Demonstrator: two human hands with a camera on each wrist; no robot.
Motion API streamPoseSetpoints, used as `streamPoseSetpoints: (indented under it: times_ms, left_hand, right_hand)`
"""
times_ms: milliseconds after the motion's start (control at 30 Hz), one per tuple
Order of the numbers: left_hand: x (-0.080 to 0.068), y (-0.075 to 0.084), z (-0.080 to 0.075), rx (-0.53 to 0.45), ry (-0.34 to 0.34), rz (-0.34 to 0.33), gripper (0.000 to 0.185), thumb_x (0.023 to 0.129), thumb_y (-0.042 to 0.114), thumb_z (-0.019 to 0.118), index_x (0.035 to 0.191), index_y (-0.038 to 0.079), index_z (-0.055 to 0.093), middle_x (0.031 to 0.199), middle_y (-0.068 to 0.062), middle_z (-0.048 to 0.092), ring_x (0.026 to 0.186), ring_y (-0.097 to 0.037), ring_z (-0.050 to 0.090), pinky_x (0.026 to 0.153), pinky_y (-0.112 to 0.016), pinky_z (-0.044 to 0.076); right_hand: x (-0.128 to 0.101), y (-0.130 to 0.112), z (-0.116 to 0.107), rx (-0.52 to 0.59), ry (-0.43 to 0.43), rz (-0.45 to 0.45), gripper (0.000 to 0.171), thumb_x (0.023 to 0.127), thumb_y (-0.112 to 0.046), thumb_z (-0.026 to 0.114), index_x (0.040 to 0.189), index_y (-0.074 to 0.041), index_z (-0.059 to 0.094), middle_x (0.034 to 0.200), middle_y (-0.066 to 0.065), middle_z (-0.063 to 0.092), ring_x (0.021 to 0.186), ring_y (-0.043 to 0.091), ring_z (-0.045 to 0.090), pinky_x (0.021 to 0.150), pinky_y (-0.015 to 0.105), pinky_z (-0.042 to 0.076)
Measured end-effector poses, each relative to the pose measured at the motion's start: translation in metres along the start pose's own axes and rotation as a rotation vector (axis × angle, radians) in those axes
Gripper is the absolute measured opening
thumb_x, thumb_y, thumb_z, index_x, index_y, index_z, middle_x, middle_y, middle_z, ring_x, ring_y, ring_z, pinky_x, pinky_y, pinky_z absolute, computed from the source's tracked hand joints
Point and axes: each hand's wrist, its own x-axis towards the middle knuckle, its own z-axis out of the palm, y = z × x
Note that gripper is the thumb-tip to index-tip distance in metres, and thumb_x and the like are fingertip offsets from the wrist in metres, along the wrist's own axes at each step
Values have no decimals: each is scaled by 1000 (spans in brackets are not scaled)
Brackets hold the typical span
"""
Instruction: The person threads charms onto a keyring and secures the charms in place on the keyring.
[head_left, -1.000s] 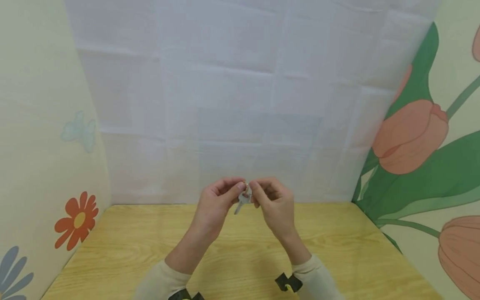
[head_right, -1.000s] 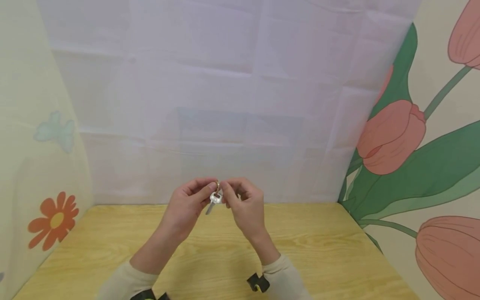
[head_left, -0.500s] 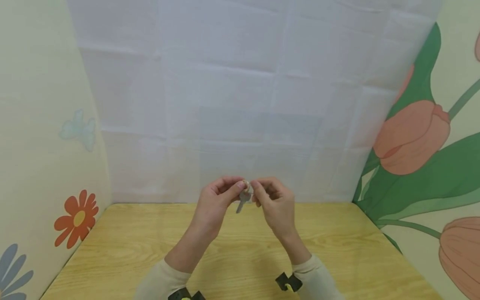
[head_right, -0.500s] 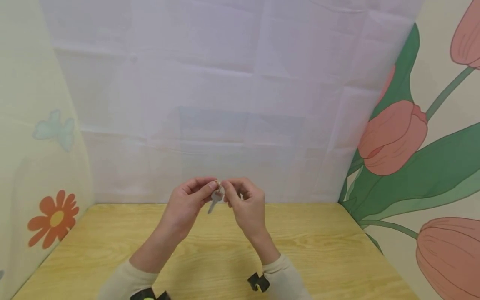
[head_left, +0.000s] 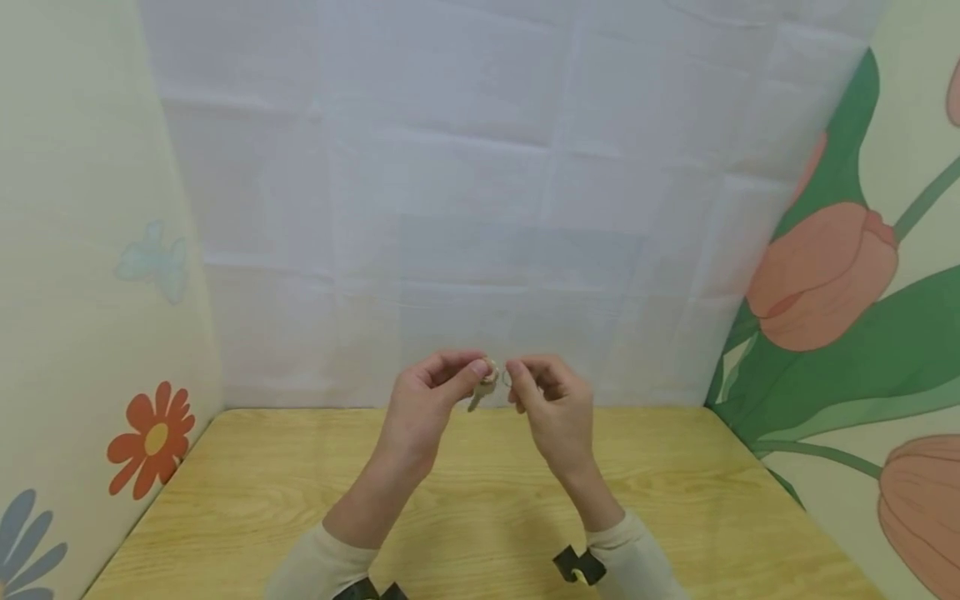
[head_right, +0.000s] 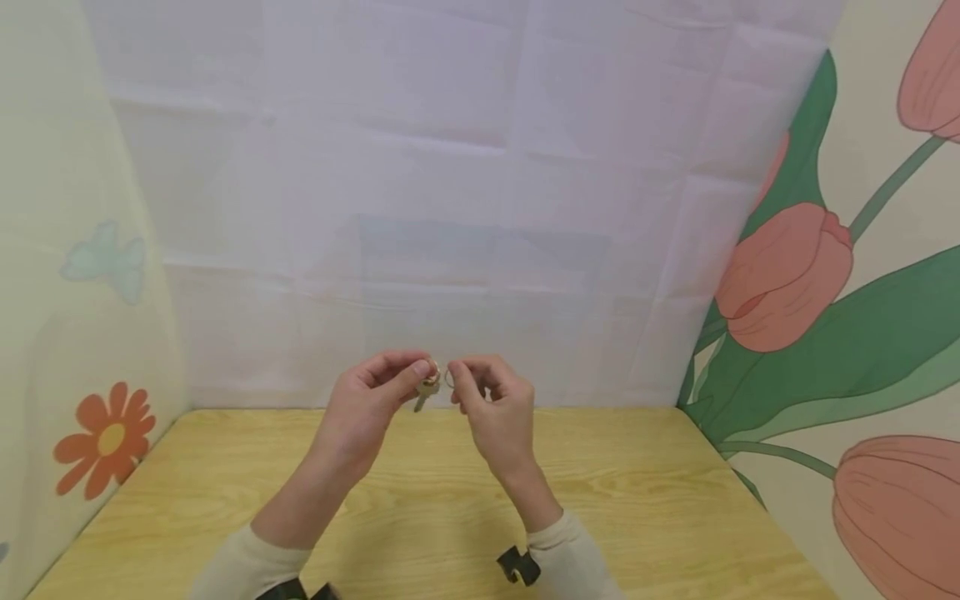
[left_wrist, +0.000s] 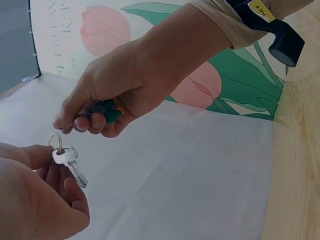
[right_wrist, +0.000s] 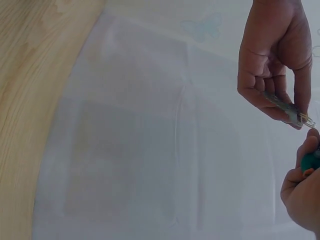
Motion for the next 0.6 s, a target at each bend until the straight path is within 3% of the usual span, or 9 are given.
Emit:
streamPoseSetpoints:
  times_ms: [267, 467, 600]
  left_hand:
    - [0, 2, 2, 11, 5, 17, 27, 93, 22, 79, 113, 5, 74, 106, -13, 71, 97, -30, 64, 87, -38, 50]
    - [-2, 3, 3, -22, -11, 21, 27, 94, 19, 78, 113, 1, 73, 105, -16, 70, 97, -32, 66, 94, -44, 50]
    - [-2, 4, 2, -30, -17, 15, 30, 94, 20, 78, 114, -1, 72, 104, -18, 68, 97, -33, 66, 97, -48, 49]
  right_hand:
    - [0, -3, 0, 8, 2, -17, 6, 95, 12, 65, 93, 7, 67, 67, 12, 62, 54, 17, 54, 46, 26, 44]
    - [1, -5, 0, 16, 4, -6, 8, 94, 12, 66, 96, 5, 69, 69, 11, 63, 55, 18, 54, 46, 26, 44]
    - [1, -7, -1, 21, 5, 4, 4, 97, 2, 68, 96, 5, 69, 69, 10, 63, 56, 19, 55, 47, 24, 45]
